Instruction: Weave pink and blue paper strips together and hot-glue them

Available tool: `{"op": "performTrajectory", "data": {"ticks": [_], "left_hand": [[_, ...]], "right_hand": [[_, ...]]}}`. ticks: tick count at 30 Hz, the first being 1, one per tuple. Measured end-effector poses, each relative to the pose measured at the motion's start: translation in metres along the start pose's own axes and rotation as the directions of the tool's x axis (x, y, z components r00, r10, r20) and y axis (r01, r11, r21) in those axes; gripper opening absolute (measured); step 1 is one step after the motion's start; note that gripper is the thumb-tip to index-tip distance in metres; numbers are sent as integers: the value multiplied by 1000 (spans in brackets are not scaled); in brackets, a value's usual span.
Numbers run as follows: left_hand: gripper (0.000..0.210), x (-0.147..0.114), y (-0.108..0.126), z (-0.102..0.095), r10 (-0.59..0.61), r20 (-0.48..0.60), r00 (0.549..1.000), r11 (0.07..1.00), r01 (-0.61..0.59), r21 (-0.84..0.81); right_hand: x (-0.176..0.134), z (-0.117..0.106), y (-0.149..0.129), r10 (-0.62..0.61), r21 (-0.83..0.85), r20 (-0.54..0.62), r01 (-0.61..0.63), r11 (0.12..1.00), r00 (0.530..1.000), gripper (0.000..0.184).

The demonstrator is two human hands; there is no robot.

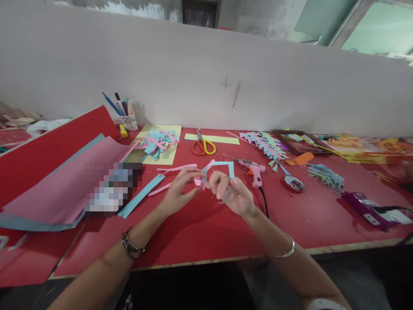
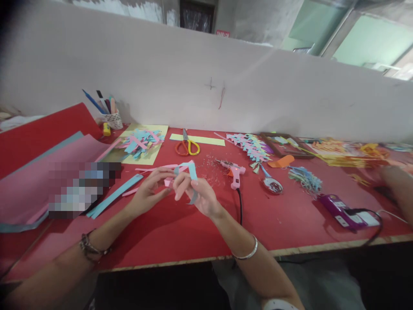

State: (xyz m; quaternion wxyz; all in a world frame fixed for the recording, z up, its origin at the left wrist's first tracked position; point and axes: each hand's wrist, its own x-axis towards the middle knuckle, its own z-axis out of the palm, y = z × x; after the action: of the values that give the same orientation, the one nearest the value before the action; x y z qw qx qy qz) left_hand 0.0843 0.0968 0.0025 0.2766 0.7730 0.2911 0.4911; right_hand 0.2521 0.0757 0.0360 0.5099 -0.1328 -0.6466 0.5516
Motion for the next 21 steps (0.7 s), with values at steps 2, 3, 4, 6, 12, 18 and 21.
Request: {"op": "performTrajectory", "data": {"ticks": [2,3,4,6,12,18,21], "left_hand": [[30,-1,0,-1,4,-4,1000,1000,-4,31],[34,-1,0,-1,13,0,1000,999,-13,41],[38,-2,1,-2,23,8,1000,999,-23,47],[46,-2,1,-2,33,20,999,998,-34,50],[41,-2,1,1,-79,-65,995,995,75,-61],[38,-4,1,-1,-135,-136,981,978,110,-178],[45,-4,3,-1,-93,-112,989,982,72,-176]], "right_hand": [[0,2,0,-1,52,28,0,999,1000,40],[0,2,0,3,68,27,-5,998,1000,40],[0,2,0,10,80,25,-12,997,1000,40],[0,1,0,38,106,36,-41,993,999,41],[-2,-1,8,208,137,123,-224,965,970,40],[-2,-1,11,432,94,257,-467,879,865,44],[-2,0,11,528,31,291,-559,829,798,51]]}}
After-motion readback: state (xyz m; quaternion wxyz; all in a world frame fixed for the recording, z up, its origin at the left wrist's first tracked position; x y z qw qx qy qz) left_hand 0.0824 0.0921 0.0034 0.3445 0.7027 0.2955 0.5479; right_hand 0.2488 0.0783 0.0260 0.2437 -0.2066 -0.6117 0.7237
